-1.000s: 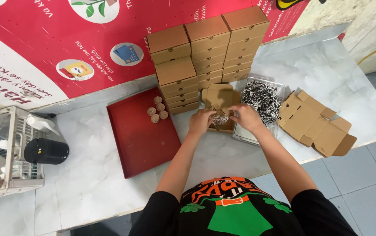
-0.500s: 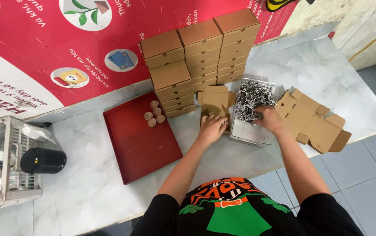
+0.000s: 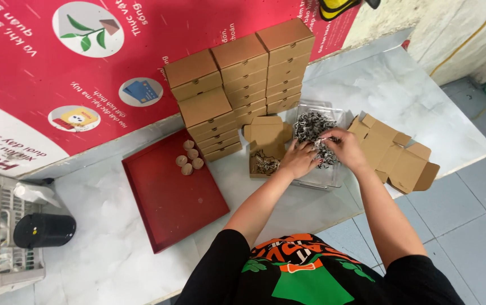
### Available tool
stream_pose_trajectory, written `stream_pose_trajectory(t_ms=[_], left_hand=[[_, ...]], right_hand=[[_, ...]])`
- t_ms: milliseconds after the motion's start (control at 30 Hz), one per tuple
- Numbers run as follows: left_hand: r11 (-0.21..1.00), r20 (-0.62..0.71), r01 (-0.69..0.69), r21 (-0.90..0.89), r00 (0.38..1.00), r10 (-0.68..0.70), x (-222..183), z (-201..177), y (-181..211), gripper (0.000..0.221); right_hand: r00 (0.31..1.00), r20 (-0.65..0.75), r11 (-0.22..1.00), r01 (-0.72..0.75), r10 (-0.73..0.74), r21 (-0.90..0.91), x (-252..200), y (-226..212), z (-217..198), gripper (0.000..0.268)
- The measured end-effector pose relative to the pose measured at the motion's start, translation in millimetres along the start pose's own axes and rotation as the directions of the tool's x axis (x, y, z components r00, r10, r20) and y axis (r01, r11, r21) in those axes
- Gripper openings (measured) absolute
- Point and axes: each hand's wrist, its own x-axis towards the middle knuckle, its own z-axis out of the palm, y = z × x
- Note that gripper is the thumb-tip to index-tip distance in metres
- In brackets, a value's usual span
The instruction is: Packing small wooden lid components and shredded paper filler into cardboard boxes.
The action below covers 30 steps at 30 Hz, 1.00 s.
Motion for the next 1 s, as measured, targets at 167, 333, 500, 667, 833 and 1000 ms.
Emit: stream_pose_trajectory(t_ms=[167, 333, 500, 667, 833, 1000], left_hand=[[0.983, 0.134, 0.110, 0.147, 0.982, -0.130, 3, -12, 17, 0.061], [0.952, 0.152, 0.193, 0.239, 0.961, -0.233, 2, -24, 25, 0.067], [0.967, -0.134, 0.255, 0.032, 0.959, -0.248, -3, -37, 23, 0.035], [0.787, -0.285, 0.272, -0.554, 0.826, -0.486, -4, -109, 50, 0.059], [0.705, -0.198, 0.215, -0.675, 0.869, -0.454, 11, -62, 25, 0.061], [0.855, -0.188, 0.271, -0.442, 0.904, -0.384, 20, -26, 16, 0.016]], right_hand=[[0.998, -0.050, 0.994, -0.039, 0.044, 0.106, 5, -10, -25, 0.015], [0.978, -0.166, 0.883, -0.037, 0.128, 0.468, 19, -16, -39, 0.009], [0.986, -0.076, 0.819, -0.078, 0.146, 0.568, 28, -19, -41, 0.009], [0.995, 0.042, 0.814, -0.096, 0.087, 0.573, 24, -17, -16, 0.014], [0.991, 0.117, 0.768, -0.121, 0.061, 0.629, 25, -24, -14, 0.011], [0.999, -0.002, 0.757, -0.035, 0.048, 0.653, 26, -30, -35, 0.004]])
